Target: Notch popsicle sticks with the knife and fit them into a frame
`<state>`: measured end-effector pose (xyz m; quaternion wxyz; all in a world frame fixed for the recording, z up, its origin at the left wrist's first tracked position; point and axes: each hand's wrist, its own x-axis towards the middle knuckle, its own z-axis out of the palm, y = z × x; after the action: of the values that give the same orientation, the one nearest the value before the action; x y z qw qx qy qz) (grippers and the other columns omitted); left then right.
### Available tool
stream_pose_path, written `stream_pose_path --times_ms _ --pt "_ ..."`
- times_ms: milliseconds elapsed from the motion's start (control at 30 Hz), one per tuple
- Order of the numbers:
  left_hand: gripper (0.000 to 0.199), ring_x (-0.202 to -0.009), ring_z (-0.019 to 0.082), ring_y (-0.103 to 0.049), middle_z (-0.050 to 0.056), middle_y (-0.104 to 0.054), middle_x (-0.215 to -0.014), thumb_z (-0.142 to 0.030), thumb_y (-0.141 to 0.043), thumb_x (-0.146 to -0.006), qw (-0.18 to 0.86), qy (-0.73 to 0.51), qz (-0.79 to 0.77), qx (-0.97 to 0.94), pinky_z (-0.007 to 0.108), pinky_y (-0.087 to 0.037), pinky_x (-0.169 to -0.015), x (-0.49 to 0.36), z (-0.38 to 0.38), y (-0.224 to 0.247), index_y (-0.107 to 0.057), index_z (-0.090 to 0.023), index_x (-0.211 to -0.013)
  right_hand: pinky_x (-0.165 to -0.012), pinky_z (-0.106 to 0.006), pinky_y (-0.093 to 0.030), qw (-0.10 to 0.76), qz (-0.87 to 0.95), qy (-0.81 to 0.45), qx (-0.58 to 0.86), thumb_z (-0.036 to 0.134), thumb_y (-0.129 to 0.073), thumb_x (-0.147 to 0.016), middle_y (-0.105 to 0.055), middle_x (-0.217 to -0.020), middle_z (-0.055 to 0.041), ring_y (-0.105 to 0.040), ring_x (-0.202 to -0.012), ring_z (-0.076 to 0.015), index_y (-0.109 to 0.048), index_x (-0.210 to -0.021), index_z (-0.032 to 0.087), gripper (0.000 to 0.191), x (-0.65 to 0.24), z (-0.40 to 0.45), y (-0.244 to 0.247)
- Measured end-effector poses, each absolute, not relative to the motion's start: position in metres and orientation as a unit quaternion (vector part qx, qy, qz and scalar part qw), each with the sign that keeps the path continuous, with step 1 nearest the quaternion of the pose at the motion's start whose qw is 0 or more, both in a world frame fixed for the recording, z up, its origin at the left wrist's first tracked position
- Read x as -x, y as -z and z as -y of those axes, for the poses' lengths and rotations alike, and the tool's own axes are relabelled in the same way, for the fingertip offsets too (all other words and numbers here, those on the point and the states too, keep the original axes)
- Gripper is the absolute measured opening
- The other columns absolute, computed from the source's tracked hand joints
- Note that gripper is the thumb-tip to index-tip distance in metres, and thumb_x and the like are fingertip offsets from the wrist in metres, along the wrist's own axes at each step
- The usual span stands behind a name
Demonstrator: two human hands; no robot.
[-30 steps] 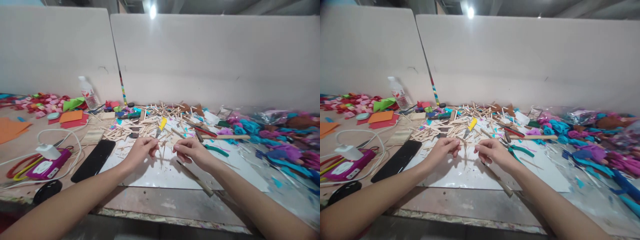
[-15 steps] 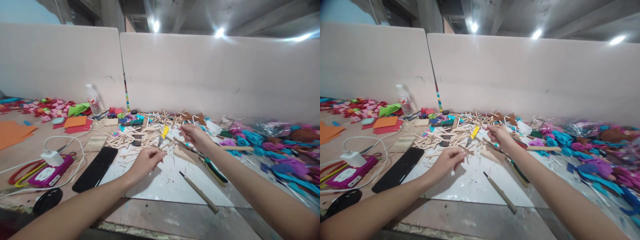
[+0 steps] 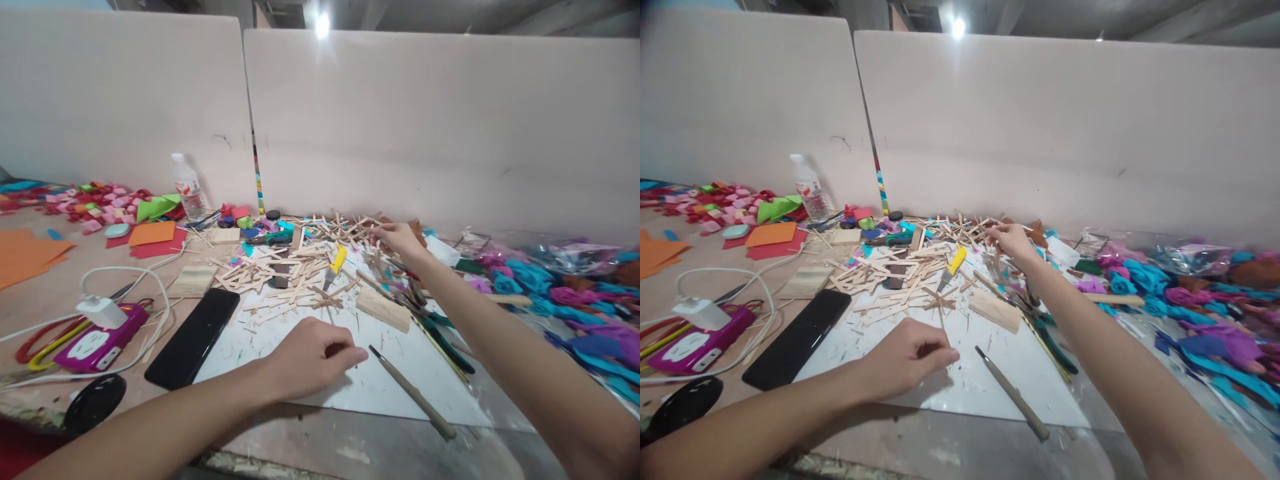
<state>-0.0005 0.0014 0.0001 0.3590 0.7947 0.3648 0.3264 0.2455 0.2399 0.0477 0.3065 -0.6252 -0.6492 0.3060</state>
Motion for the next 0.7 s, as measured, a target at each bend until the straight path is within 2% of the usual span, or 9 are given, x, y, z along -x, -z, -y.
stream_pose_path --times_ms 133,200,333,433,533,567,633,700 --pt "0.035 -0.055 0.016 -0.061 0.001 -0.071 -0.068 -0.037 -0.054 -0.104 0.074 -0.227 -0.267 -0.934 0.033 -0.024 -0.052 -0.001 0.008 0.006 -0.063 -0.019 -0.075 -0.092 -0.041 -0.061 0.249 0.708 -0.2 0.63 0.036 -0.069 -0.107 -0.064 -0.123 -0.01 -0.066 -0.106 -0.0242 -0.066 -0.124 0.013 0.029 -0.261 -0.232 -0.049" --pt "0.035 -0.05 0.016 -0.061 0.001 -0.07 -0.064 -0.037 -0.055 -0.103 0.023 -0.206 -0.238 -0.949 0.035 -0.02 -0.049 0.0 0.011 0.007 -0.061 -0.019 -0.074 -0.097 -0.042 -0.059 0.229 0.722 -0.153 0.635 0.035 -0.068 -0.107 -0.063 -0.127 -0.0105 -0.064 -0.111 -0.0251 -0.067 -0.124 0.014 0.027 -0.267 -0.23 -0.048" --pt "0.036 -0.047 0.017 -0.061 0.002 -0.066 -0.056 -0.037 -0.058 -0.101 0.048 -0.193 -0.227 -0.953 0.034 -0.024 -0.048 0.005 0.012 0.002 -0.059 -0.021 -0.069 -0.098 -0.044 -0.058 0.195 0.744 -0.109 0.629 0.035 -0.068 -0.107 -0.063 -0.126 -0.0105 -0.064 -0.112 -0.0252 -0.068 -0.122 0.014 0.026 -0.278 -0.221 -0.043" --pt "0.033 -0.048 0.016 -0.061 0.002 -0.066 -0.055 -0.035 -0.06 -0.099 0.071 -0.172 -0.218 -0.958 0.032 -0.024 -0.049 0.007 0.011 -0.001 -0.059 -0.02 -0.07 -0.097 -0.042 -0.058 0.18 0.775 -0.112 0.595 0.035 -0.069 -0.107 -0.066 -0.117 -0.0091 -0.066 -0.106 -0.0233 -0.07 -0.114 0.013 0.023 -0.278 -0.202 -0.043" --pt "0.03 -0.048 0.016 -0.061 0.001 -0.067 -0.057 -0.035 -0.062 -0.097 0.072 -0.159 -0.204 -0.963 0.034 -0.024 -0.049 0.006 0.012 0.0 -0.06 -0.021 -0.07 -0.094 -0.037 -0.057 0.176 0.831 -0.144 0.508 0.028 -0.072 -0.102 -0.071 -0.109 -0.0072 -0.068 -0.101 -0.0216 -0.074 -0.106 0.014 0.015 -0.264 -0.172 -0.042" --pt "0.03 -0.048 0.016 -0.061 0.001 -0.067 -0.057 -0.036 -0.062 -0.096 0.069 -0.159 -0.2 -0.964 0.034 -0.024 -0.048 0.005 0.013 0.001 -0.06 -0.021 -0.07 -0.091 -0.032 -0.056 0.171 0.852 -0.162 0.467 0.026 -0.075 -0.099 -0.073 -0.111 -0.0056 -0.068 -0.102 -0.0216 -0.077 -0.108 0.017 0.013 -0.257 -0.161 -0.04" --pt "0.031 -0.047 0.017 -0.06 0.001 -0.067 -0.057 -0.036 -0.061 -0.097 0.059 -0.166 -0.198 -0.964 0.035 -0.023 -0.048 0.004 0.012 0.004 -0.061 -0.021 -0.07 -0.086 -0.027 -0.055 0.158 0.887 -0.19 0.39 0.024 -0.079 -0.093 -0.074 -0.114 -0.0036 -0.069 -0.102 -0.0206 -0.079 -0.116 0.022 0.023 -0.239 -0.142 -0.033" --pt "0.032 -0.048 0.016 -0.059 0.001 -0.067 -0.058 -0.036 -0.059 -0.098 0.061 -0.18 -0.212 -0.959 0.035 -0.023 -0.048 0.004 0.01 0.006 -0.061 -0.021 -0.07 -0.084 -0.027 -0.052 0.155 0.907 -0.193 0.341 0.022 -0.079 -0.09 -0.074 -0.116 -0.0029 -0.069 -0.1 -0.0215 -0.079 -0.117 0.026 0.028 -0.222 -0.129 -0.023"
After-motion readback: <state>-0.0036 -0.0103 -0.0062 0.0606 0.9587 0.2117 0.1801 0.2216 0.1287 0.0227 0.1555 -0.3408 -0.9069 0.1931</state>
